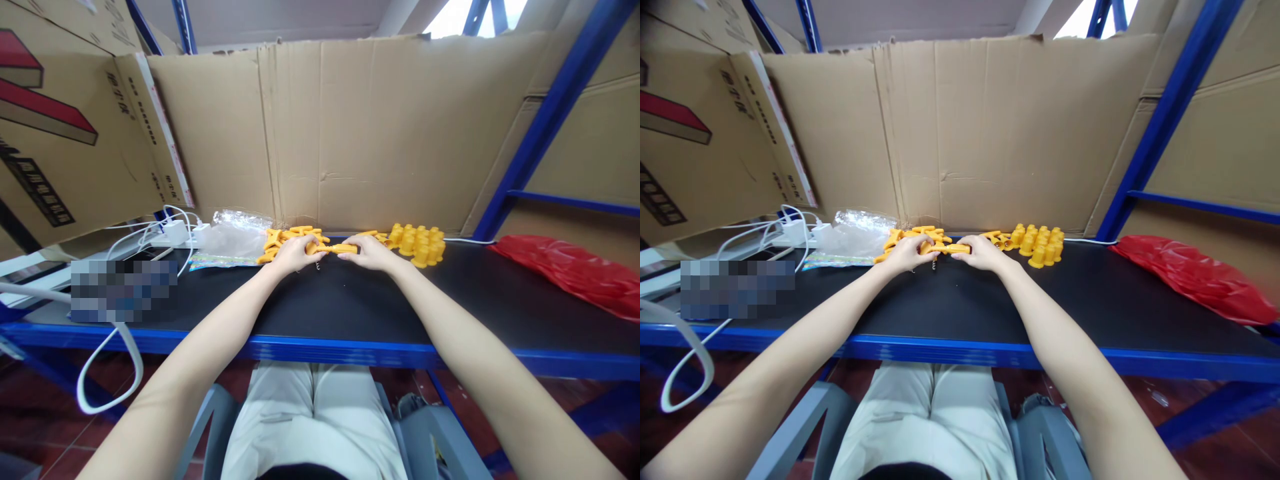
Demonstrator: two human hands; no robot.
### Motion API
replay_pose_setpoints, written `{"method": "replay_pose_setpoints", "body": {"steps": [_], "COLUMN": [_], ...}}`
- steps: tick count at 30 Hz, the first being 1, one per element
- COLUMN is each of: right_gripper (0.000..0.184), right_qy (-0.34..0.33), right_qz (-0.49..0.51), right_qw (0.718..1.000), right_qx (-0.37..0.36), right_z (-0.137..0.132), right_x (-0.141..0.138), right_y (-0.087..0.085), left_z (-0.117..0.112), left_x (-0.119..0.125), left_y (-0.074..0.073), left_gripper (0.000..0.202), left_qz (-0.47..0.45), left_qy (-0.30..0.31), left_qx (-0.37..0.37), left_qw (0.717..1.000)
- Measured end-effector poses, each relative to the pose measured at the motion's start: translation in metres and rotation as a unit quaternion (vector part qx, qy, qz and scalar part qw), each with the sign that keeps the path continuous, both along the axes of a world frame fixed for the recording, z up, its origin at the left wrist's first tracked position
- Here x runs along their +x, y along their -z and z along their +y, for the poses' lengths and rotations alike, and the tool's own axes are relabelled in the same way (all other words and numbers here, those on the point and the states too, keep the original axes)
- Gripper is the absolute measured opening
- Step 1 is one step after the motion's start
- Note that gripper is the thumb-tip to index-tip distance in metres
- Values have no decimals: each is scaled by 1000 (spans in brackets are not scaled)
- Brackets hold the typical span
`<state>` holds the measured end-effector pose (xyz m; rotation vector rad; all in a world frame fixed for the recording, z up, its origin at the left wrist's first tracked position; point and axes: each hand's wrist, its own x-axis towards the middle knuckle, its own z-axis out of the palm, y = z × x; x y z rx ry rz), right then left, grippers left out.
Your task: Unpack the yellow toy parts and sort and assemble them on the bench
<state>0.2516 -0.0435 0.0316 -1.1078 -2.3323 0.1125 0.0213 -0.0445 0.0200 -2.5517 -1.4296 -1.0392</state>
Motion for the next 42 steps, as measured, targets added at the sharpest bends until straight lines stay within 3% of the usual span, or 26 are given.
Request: {"method": "replay_pose_setpoints", "body": {"steps": [18,26,30,33,37,42], "right_gripper": [28,42,41,39,39,36], "right_qy": [0,-36,-37,48,215,310], "right_qz": [24,89,66,33,0,-71], "right_qw": [999,995,997,995,968,943], "right_qx": [-48,-17,13,76,131,100], "right_z": [-1,0,-3,1,17,32], "right_x": [0,-4,-10,-6,20,44], "right_y": [-1,3,2,3,11,25], "left_z": [-2,7,10,10,12,17], "left_x": [2,-6,-13,-14,-14,-13], "left_y": [-2,1,4,5,6,9], "left_gripper": [32,29,44,59,54,47], "left_qz": [22,13,-8,-25,-19,5], "left_qy": [-15,-55,-33,-31,-37,-45], "left_qx": [-4,4,20,48,55,39], "left_qw": [1000,998,999,998,998,998]}}
